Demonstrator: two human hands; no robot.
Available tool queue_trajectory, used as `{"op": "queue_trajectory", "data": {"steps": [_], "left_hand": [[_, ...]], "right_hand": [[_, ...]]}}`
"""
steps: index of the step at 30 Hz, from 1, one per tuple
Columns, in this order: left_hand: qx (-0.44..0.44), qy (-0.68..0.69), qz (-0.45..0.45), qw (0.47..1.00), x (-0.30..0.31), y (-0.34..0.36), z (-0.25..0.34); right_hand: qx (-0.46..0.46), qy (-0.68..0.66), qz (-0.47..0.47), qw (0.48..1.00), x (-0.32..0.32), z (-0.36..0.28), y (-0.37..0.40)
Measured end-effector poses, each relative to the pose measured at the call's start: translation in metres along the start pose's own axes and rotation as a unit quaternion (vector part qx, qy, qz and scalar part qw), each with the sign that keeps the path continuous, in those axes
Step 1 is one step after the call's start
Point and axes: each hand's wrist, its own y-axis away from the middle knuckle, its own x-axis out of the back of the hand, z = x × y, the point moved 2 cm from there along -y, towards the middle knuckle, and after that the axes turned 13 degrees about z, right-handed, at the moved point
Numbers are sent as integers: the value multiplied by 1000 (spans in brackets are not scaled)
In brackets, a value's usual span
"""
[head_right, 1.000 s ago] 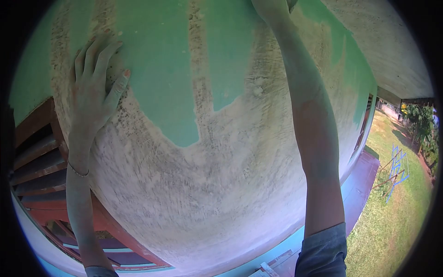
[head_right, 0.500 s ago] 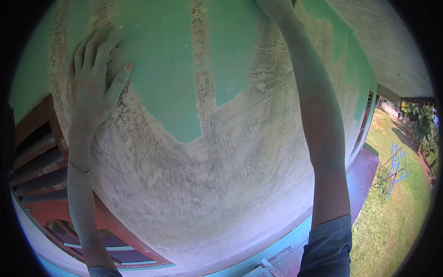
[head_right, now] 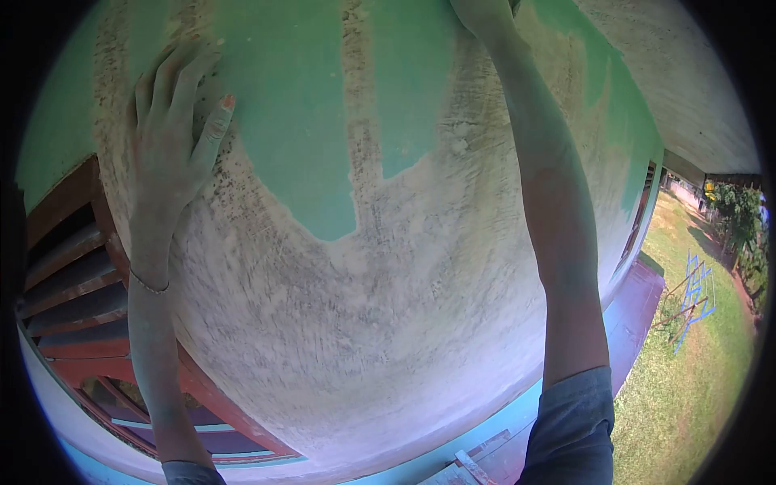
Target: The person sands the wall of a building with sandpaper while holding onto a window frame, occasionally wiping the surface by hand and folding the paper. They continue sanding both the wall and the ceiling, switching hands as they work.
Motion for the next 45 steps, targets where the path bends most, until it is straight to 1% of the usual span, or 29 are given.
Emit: {"op": "queue_trajectory", "data": {"steps": [1,2,4,6,8,11,12,13,14,16,17,20,21,23,24,26,27,28,29,30,32,33,36,38,40,42,43,44,45], "left_hand": [[6,-4,-2,1000,1,2,-4],[14,-8,-5,1000,1,4,-6],[14,2,-11,1000,1,6,-5],[15,1,-10,1000,5,9,-5],[10,1,-5,1000,4,7,-1],[13,-3,10,1000,0,4,9],[11,-4,6,1000,1,2,10],[8,-7,3,1000,2,1,10],[7,-9,-2,1000,3,1,12],[26,-10,2,1000,0,7,0],[38,-14,5,999,-2,8,-6],[52,26,15,998,-4,11,-9],[46,17,6,999,-2,11,-8],[36,-4,-12,999,3,9,-3],[38,-9,-12,999,5,8,0],[42,-17,-12,999,6,7,6],[45,-13,-10,999,7,9,4],[42,-5,-7,999,4,10,3],[40,3,-2,999,1,9,1],[44,-10,-5,999,1,8,0],[50,-23,-19,998,3,9,1],[48,-18,-18,999,1,8,0],[47,-19,-20,998,1,11,-3],[46,-36,-24,998,4,10,0],[52,-15,-20,998,6,10,-2],[56,-9,-15,998,7,11,-2],[55,-13,-12,998,6,12,-1],[52,-15,-9,998,4,11,0],[48,-26,-6,998,3,11,0]], "right_hand": [[-55,2,-69,996,15,-44,12],[-4,8,-33,999,21,-40,27],[98,21,37,994,18,-7,67],[207,25,103,973,10,13,115],[176,-19,59,983,28,9,193],[216,37,47,975,35,20,217],[233,49,75,968,31,16,196],[251,59,104,961,19,11,153],[137,34,36,989,1,21,91],[-10,43,-44,998,12,-15,35],[-34,72,-56,995,19,-53,33],[70,62,-23,995,16,-43,62],[42,-10,-7,999,17,-33,82],[106,-28,45,993,18,4,138],[197,27,83,976,19,19,163],[194,51,67,977,29,16,192],[193,62,62,977,30,15,196],[205,52,74,975,23,18,176],[219,42,87,971,8,23,138],[119,-9,57,991,-9,24,89],[-9,-8,9,1000,-1,-18,45],[-28,36,-8,999,7,-49,44],[2,50,-9,999,17,-54,81],[165,14,101,981,7,-3,119],[142,-5,55,988,20,16,180],[160,49,61,984,27,23,202],[167,76,66,981,29,25,205],[170,69,83,979,23,26,188],[176,60,100,977,11,27,153]]}}
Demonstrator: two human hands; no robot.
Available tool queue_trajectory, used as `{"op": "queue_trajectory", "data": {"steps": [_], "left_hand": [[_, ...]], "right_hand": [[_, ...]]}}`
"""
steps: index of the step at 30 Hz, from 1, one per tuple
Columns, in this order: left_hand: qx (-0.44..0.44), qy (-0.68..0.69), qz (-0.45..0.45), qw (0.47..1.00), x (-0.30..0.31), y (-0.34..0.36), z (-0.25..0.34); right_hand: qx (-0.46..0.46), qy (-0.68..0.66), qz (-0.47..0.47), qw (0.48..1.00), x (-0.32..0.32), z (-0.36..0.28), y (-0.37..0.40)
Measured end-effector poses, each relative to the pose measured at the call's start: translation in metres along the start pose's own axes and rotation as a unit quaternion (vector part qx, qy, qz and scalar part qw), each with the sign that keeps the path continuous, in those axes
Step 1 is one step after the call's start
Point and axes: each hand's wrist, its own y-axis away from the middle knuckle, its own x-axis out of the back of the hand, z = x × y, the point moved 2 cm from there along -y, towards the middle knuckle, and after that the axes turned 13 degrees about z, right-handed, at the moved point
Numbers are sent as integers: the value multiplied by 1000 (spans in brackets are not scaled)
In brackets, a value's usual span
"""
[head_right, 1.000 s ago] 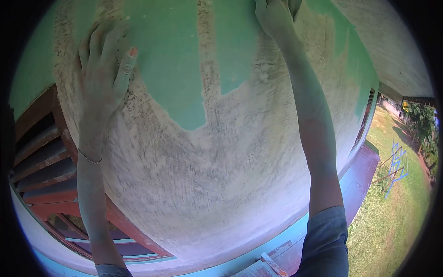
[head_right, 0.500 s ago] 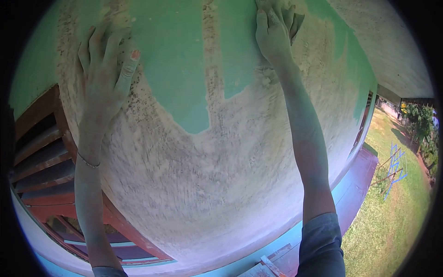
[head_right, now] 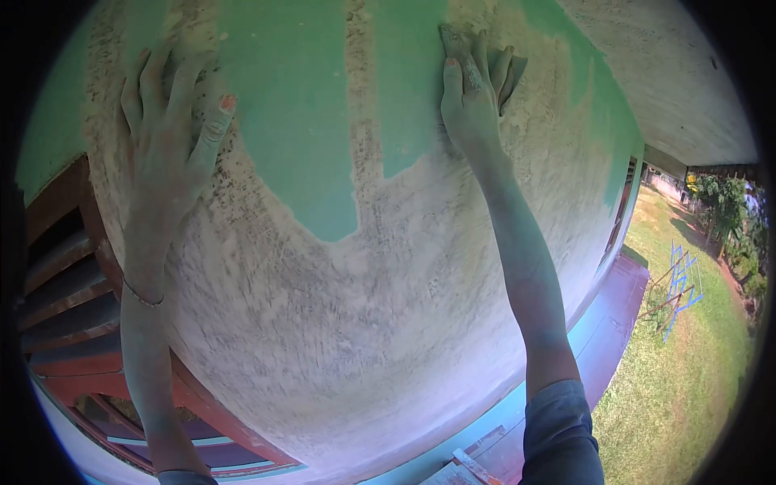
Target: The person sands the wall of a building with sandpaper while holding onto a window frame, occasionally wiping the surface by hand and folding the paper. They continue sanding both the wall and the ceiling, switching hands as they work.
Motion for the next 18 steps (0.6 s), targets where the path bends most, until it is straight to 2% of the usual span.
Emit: {"op": "queue_trajectory", "data": {"steps": [2,4,7,8,10,11,13,16,18], "left_hand": [[-7,-22,4,1000,-1,2,-2],[-6,-6,2,1000,-1,1,0],[-1,-3,-3,1000,0,1,-2],[0,-3,-4,1000,0,1,-2],[-5,-5,-5,1000,2,1,0],[-8,-7,-5,1000,2,1,-1],[-3,18,4,1000,1,2,-1],[-13,9,29,999,1,-1,-2],[-19,-8,37,999,1,-2,-3]], "right_hand": [[-48,-65,-20,997,-39,28,-84],[-219,9,-108,970,-19,-40,-132],[-173,20,-116,978,-13,-40,-111],[-159,-70,-105,979,-13,-19,-88],[-100,-98,-72,987,-1,-1,-20],[-58,-36,-50,996,19,-11,19],[-34,-18,-76,996,45,-18,70],[-36,8,-71,997,43,-14,62],[-59,-44,-21,997,8,8,2]]}}
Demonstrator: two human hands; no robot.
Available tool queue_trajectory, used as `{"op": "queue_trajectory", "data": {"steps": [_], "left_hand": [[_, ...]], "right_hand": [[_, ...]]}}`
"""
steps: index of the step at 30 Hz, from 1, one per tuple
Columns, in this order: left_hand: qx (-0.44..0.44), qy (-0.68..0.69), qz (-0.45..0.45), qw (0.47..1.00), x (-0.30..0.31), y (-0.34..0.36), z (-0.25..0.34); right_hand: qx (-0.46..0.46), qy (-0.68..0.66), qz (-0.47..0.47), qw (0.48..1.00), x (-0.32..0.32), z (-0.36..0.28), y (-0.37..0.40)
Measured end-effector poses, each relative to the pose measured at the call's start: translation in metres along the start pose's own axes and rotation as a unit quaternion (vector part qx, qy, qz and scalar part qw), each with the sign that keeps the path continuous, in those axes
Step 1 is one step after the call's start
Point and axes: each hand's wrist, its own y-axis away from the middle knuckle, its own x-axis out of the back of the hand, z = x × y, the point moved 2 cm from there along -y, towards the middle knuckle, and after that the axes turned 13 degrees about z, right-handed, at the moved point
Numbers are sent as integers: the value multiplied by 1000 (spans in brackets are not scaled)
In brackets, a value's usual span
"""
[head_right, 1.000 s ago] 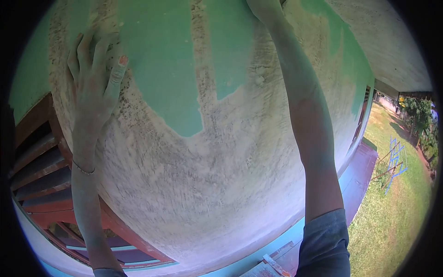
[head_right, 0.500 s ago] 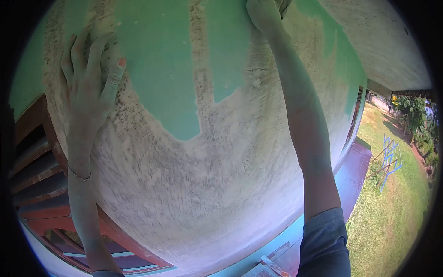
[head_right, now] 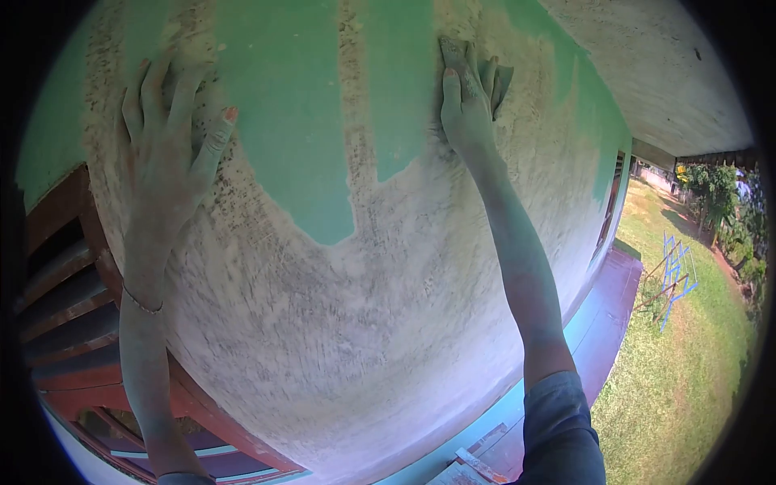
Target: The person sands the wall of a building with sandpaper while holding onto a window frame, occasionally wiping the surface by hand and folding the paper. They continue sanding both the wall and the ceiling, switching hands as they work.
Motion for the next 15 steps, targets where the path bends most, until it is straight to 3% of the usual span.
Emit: {"op": "queue_trajectory", "data": {"steps": [2,4,7,9,13,15], "left_hand": [[-3,-9,-7,1000,0,0,1],[-3,-6,-4,1000,-1,1,0],[-1,-3,-6,1000,-1,2,0],[1,-4,-19,1000,0,3,0],[12,1,-30,999,1,4,-1],[7,3,-15,1000,0,2,-2]], "right_hand": [[-12,12,26,1000,-27,19,-82],[-133,57,-93,985,-10,-39,-123],[-52,178,-70,980,-1,-48,-100],[46,71,26,996,-3,-8,-52],[119,67,12,991,31,10,28],[74,24,10,997,34,0,36]]}}
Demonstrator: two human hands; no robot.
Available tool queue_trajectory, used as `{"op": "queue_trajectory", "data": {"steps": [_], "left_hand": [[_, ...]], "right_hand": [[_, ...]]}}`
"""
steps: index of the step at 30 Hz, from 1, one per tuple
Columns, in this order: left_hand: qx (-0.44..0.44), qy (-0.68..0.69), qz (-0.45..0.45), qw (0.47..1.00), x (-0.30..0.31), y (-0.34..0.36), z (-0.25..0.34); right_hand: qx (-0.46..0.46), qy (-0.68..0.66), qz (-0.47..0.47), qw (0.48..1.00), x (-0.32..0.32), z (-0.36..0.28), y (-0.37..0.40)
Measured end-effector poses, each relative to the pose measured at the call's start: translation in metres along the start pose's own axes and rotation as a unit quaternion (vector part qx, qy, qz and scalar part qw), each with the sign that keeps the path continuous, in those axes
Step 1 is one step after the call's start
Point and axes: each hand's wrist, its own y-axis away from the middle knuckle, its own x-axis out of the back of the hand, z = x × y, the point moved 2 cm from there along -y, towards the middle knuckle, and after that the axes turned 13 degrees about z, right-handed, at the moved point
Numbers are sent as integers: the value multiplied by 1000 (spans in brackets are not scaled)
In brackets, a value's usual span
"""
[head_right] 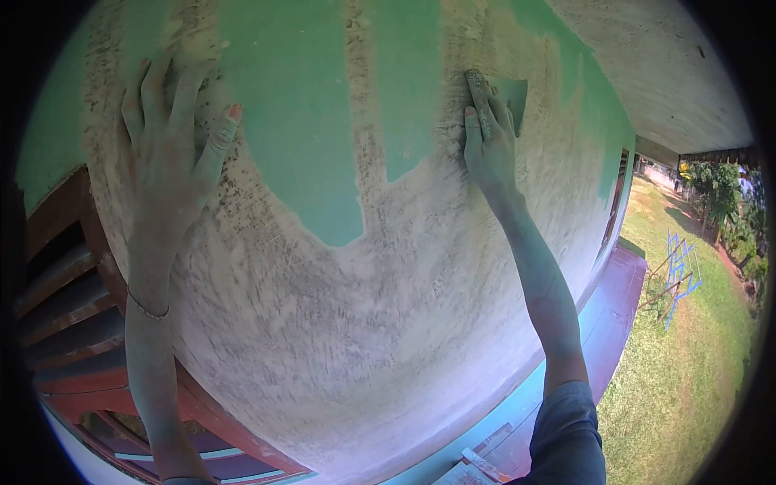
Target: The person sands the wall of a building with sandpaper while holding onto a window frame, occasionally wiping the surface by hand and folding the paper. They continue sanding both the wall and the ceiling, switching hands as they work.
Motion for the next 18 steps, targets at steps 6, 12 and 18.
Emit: {"op": "queue_trajectory", "data": {"steps": [6,12,18], "left_hand": [[-7,-20,0,1000,0,0,1],[-9,-42,-12,999,-6,2,-1],[-12,-52,-5,999,-4,5,-2]], "right_hand": [[-6,-33,-25,999,-46,-13,-81],[-59,-26,-58,996,-49,-39,-128],[-23,5,-58,998,16,-71,65]]}}
